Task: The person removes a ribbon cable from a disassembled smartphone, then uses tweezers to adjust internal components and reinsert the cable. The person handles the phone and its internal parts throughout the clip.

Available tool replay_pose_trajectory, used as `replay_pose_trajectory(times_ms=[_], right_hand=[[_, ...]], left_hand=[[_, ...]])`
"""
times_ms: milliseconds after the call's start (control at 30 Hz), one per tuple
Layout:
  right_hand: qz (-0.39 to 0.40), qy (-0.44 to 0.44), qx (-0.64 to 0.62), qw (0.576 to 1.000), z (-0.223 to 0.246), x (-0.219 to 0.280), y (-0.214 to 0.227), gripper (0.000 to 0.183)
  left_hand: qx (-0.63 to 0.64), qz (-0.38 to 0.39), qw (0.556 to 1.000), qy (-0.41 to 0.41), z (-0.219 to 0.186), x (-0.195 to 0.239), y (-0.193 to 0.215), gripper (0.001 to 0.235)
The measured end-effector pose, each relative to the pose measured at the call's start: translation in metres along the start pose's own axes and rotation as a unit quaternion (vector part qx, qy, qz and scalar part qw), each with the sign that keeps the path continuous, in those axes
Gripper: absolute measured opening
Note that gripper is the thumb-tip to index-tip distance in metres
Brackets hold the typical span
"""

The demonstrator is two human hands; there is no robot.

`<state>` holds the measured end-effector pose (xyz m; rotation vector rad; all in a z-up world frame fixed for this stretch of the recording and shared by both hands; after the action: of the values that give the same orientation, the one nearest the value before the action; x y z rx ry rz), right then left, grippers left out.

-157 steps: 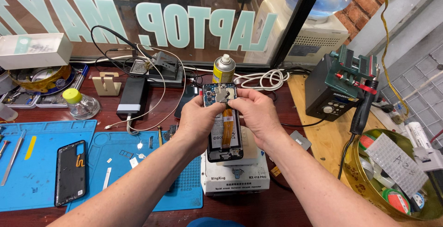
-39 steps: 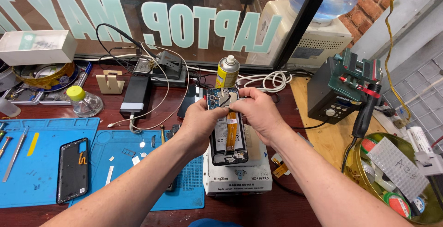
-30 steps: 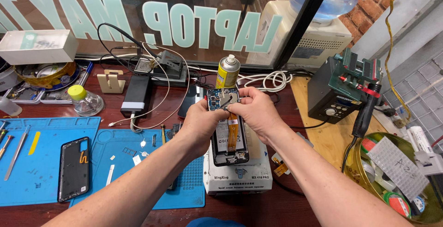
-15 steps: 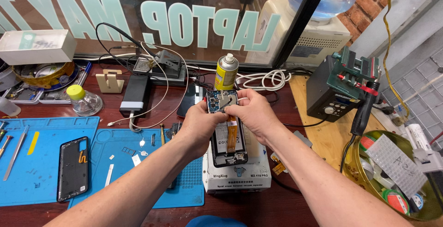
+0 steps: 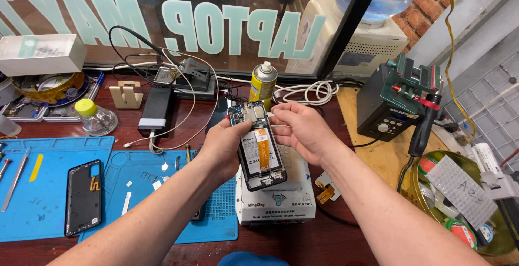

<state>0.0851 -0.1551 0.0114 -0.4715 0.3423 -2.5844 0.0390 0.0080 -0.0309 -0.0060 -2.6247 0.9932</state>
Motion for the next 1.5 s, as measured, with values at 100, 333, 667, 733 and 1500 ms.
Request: replay_pose_trajectory(times_ms=[100, 333, 667, 733, 1500], right_hand=[[-0.016, 0.018, 0.013, 1.000, -0.008, 0.000, 0.000, 0.024], [-0.068, 0.051, 0.036, 0.996, -0.016, -0.002, 0.000, 0.032], [-0.082, 0.051, 0.051, 0.994, -0.016, 0.002, -0.003, 0.031], [-0.086, 0.050, 0.057, 0.993, -0.015, 0.001, -0.003, 0.031], [-0.023, 0.023, 0.023, 0.999, -0.010, 0.001, 0.004, 0.037]], left_hand=[[-0.022, -0.011, 1.000, -0.010, 0.002, 0.001, 0.000, 0.018], [-0.064, -0.024, 0.997, -0.037, 0.000, 0.000, -0.003, 0.018], [-0.095, -0.032, 0.995, -0.028, -0.002, 0.004, -0.007, 0.020], [-0.101, -0.021, 0.994, -0.033, -0.002, 0.005, -0.009, 0.020], [-0.119, -0.020, 0.993, -0.016, -0.009, 0.014, -0.017, 0.024]])
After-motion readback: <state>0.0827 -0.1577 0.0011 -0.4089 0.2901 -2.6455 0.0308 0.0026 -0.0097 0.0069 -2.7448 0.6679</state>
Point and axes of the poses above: each hand's wrist, its own x-axis away from the middle knuckle, its own y-axis out of the back of the hand, z = x × y, the point moved 4 cm from there along -x, towards the middle knuckle, and after that the axes turned 8 degrees about z, right-handed, at the moved point
